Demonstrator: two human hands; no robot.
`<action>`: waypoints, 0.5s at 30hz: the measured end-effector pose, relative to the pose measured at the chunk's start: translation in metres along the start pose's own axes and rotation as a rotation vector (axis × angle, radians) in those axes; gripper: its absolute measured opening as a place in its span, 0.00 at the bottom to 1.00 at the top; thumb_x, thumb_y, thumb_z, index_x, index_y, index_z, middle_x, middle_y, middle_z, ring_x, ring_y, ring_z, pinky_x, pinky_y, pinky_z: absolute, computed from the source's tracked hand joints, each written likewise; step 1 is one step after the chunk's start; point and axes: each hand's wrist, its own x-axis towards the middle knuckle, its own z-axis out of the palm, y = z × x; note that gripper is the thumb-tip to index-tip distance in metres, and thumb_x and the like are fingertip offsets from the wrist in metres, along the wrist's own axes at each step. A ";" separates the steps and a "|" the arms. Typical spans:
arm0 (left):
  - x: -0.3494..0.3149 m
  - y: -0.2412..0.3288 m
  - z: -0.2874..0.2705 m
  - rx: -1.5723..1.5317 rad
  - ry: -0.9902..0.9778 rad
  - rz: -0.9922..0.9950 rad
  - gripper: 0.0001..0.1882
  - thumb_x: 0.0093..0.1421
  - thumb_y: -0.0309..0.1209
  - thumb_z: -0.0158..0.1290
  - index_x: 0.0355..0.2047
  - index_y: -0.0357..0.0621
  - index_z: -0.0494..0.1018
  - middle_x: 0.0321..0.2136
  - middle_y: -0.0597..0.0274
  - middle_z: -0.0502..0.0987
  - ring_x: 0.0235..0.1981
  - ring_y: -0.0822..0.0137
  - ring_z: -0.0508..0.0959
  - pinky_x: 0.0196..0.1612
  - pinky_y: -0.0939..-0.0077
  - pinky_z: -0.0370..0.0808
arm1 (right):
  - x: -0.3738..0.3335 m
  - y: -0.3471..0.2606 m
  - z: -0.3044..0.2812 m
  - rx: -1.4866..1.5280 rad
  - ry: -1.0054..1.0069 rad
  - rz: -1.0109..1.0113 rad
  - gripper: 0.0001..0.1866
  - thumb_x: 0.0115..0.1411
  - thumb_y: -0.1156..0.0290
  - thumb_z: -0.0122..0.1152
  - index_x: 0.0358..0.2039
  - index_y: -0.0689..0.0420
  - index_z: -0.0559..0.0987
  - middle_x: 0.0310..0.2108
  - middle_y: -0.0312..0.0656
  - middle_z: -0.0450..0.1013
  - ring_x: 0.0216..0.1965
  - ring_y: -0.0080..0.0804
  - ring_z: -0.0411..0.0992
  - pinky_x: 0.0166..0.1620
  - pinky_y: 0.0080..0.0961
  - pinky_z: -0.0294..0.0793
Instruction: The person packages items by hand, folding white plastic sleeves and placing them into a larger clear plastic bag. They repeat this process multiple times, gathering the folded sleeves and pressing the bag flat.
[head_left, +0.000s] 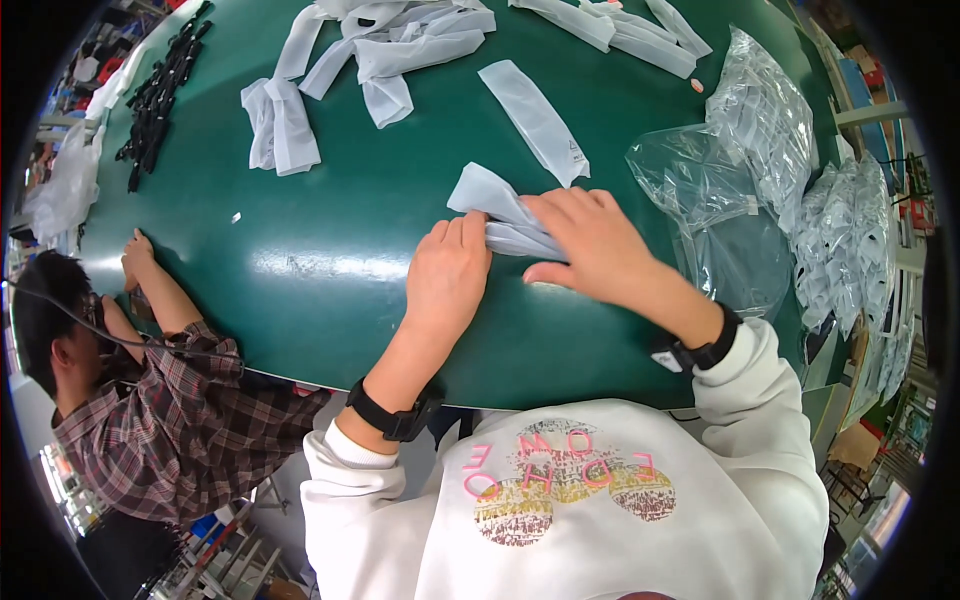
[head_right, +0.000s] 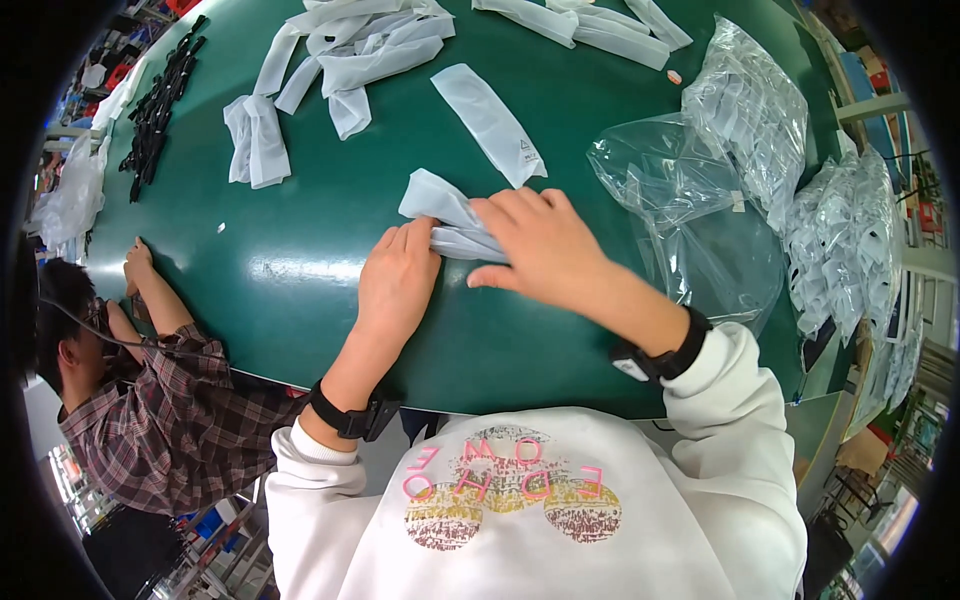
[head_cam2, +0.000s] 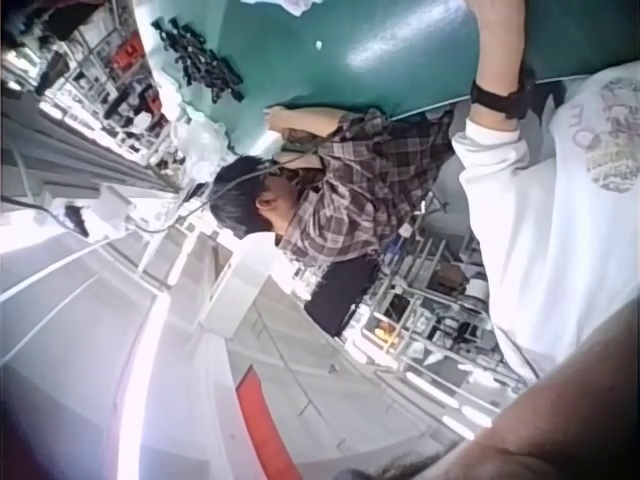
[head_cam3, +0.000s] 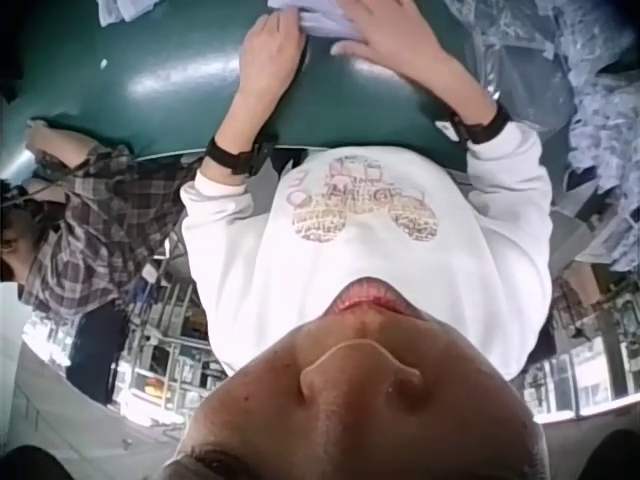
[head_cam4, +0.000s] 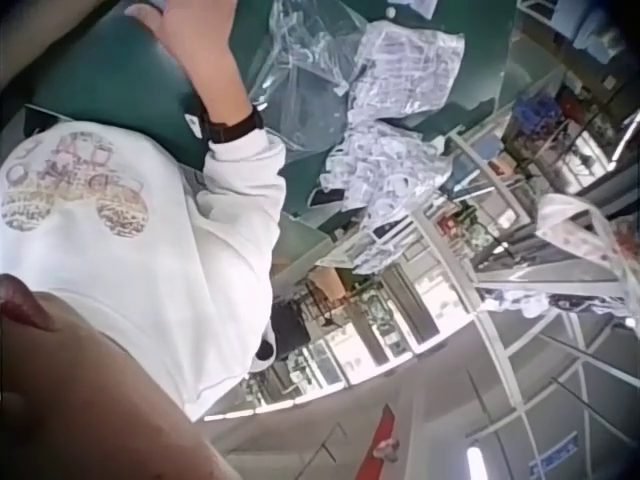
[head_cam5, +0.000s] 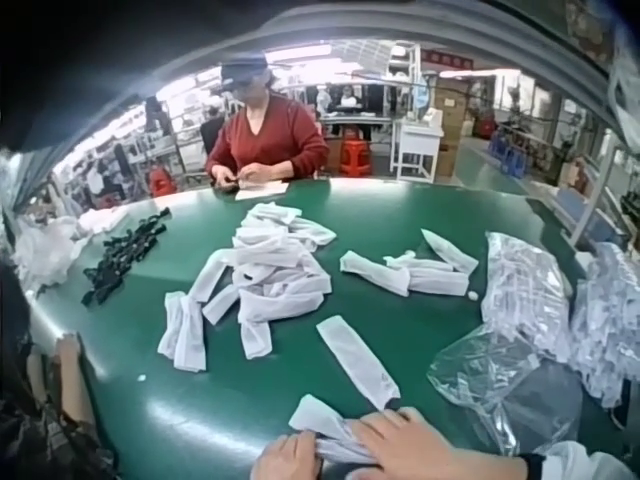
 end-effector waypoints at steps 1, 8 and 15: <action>-0.001 0.000 -0.001 0.011 -0.009 -0.025 0.21 0.49 0.23 0.55 0.46 0.38 0.70 0.32 0.58 0.72 0.35 0.58 0.74 0.40 0.65 0.74 | -0.003 -0.006 -0.001 -0.084 0.049 -0.001 0.31 0.50 0.70 0.68 0.54 0.60 0.69 0.45 0.43 0.69 0.45 0.43 0.68 0.48 0.35 0.69; 0.021 0.015 -0.025 -0.018 0.089 0.195 0.29 0.49 0.24 0.56 0.54 0.37 0.67 0.43 0.54 0.70 0.45 0.54 0.71 0.52 0.63 0.69 | -0.004 0.008 0.009 0.111 0.011 -0.030 0.32 0.49 0.69 0.69 0.55 0.61 0.68 0.47 0.45 0.67 0.45 0.44 0.67 0.49 0.36 0.69; 0.005 0.012 0.003 -0.056 -0.029 0.153 0.34 0.47 0.24 0.59 0.57 0.40 0.66 0.47 0.53 0.68 0.46 0.53 0.70 0.53 0.61 0.68 | 0.042 0.038 -0.005 0.028 0.223 0.128 0.29 0.52 0.72 0.66 0.55 0.60 0.69 0.46 0.45 0.68 0.45 0.43 0.68 0.45 0.37 0.72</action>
